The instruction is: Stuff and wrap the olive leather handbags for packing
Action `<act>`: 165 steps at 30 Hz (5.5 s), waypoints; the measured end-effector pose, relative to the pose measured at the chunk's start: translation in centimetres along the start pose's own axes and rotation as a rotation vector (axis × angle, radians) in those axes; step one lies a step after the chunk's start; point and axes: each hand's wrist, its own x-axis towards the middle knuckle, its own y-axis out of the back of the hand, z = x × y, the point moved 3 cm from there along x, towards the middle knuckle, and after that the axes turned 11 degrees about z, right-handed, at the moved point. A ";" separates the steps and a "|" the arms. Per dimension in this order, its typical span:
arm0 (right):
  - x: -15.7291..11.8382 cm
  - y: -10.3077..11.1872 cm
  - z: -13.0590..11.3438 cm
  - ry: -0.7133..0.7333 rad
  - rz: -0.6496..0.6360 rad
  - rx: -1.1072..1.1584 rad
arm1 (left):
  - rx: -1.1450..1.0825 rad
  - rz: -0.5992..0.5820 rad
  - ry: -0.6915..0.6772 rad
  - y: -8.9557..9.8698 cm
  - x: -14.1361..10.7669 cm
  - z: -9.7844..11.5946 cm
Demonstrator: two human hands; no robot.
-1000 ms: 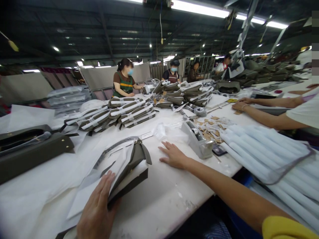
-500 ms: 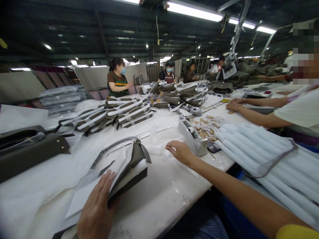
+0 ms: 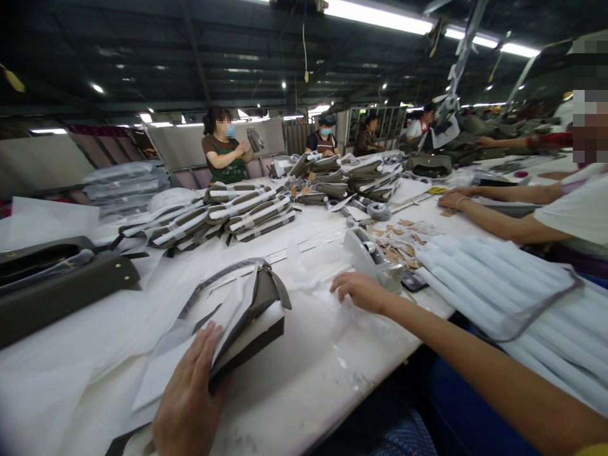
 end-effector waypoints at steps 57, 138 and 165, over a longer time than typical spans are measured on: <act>0.0 -4.7 -8.6 -0.938 0.126 0.868 | -0.022 0.014 0.010 0.6 0.4 0.2; -5.4 -4.9 -14.6 -0.371 0.152 0.044 | 0.022 0.030 0.080 0.9 0.8 -0.7; -7.9 -2.9 -14.7 -0.505 0.009 -0.093 | -0.038 -0.003 0.025 0.8 0.9 0.6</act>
